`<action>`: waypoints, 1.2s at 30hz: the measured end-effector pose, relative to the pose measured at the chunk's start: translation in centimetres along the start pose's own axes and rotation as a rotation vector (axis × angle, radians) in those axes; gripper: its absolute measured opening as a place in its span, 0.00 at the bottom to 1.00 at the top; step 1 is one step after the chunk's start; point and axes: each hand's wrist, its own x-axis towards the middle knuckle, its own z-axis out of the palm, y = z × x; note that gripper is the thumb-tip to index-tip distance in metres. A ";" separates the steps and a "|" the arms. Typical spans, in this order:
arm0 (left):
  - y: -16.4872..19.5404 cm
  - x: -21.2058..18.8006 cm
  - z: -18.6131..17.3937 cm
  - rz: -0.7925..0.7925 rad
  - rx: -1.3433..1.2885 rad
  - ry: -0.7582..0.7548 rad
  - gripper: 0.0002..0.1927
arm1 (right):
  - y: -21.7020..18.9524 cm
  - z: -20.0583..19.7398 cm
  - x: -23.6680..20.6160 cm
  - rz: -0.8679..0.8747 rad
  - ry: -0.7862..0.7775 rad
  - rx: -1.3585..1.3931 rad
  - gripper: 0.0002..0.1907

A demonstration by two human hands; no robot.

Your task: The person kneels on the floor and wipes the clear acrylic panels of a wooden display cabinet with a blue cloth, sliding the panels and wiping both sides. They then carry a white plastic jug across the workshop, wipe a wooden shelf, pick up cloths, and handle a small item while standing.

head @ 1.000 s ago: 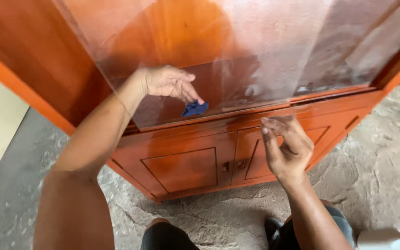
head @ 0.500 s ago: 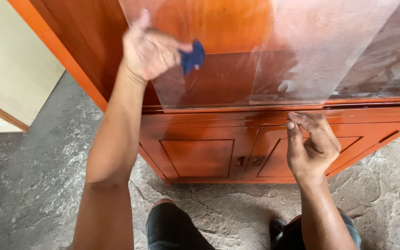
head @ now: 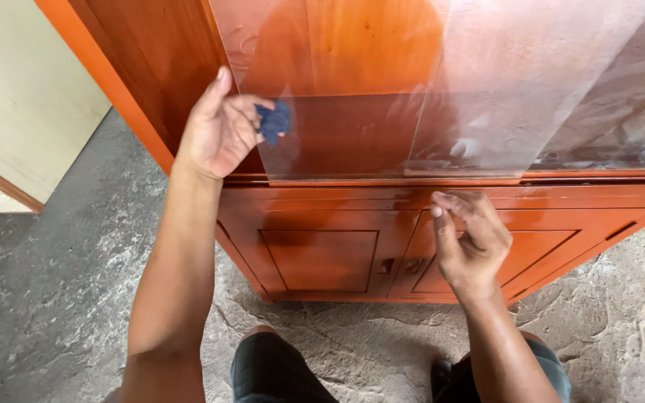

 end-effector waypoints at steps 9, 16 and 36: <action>-4.0 -4.1 6.6 0.730 0.450 0.774 0.09 | -2.4 2.9 -0.3 -0.156 -0.092 -0.099 0.11; -15.4 -10.2 16.1 0.606 0.547 0.574 0.09 | -4.2 5.0 -2.2 -0.365 -0.156 -0.094 0.18; -17.6 -9.9 19.8 0.407 0.720 -0.011 0.17 | -1.7 -5.2 9.3 -0.208 0.219 -0.613 0.17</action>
